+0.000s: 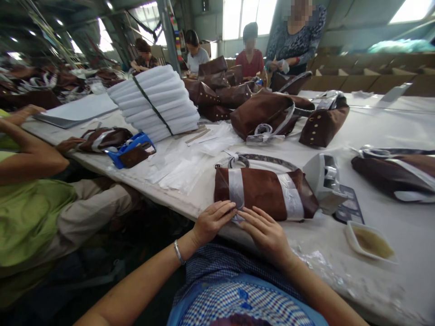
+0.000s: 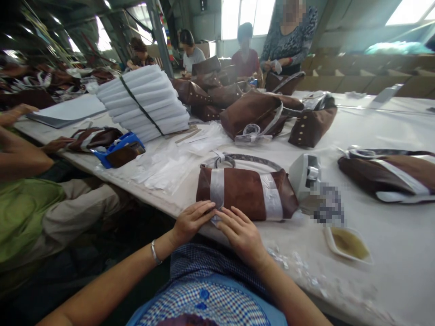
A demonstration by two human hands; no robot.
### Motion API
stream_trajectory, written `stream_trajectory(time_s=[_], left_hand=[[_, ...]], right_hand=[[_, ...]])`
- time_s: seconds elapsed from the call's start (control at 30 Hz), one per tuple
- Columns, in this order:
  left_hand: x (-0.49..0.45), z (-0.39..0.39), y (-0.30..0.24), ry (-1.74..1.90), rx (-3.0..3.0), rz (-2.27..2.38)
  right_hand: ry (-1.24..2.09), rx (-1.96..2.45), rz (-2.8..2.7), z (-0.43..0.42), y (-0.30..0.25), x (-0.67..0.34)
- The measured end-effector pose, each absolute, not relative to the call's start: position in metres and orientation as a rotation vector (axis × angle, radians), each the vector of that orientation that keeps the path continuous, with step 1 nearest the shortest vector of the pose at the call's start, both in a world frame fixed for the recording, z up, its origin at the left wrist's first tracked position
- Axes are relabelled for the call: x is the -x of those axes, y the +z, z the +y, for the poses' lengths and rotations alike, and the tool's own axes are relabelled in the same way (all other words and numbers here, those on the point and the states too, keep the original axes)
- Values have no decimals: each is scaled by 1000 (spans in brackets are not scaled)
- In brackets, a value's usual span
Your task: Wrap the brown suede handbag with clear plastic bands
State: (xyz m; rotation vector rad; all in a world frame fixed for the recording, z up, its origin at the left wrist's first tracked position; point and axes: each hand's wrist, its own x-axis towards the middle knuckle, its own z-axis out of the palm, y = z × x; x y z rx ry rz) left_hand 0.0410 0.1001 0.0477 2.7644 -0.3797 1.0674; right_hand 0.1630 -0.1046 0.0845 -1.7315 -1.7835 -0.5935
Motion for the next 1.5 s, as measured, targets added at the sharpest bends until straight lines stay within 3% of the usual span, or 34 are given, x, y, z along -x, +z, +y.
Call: stream_trajectory(time_s=[0.67,0.97,1.27,1.5], left_hand=[[-56,89,100,600,-2668,79],[-55,87,83,752,-2694,-1],[-55,87,60,985,-2721,-61],[-53,91,60,951,-2576,-70]], right_hand=[[-483,1705,-1877,-117,82,-165],[-291,1592,-1739,-112,76,-149],[-318,1624,-1701,-105,85,-162],[-367,1701,-1641,-82,105,-182]])
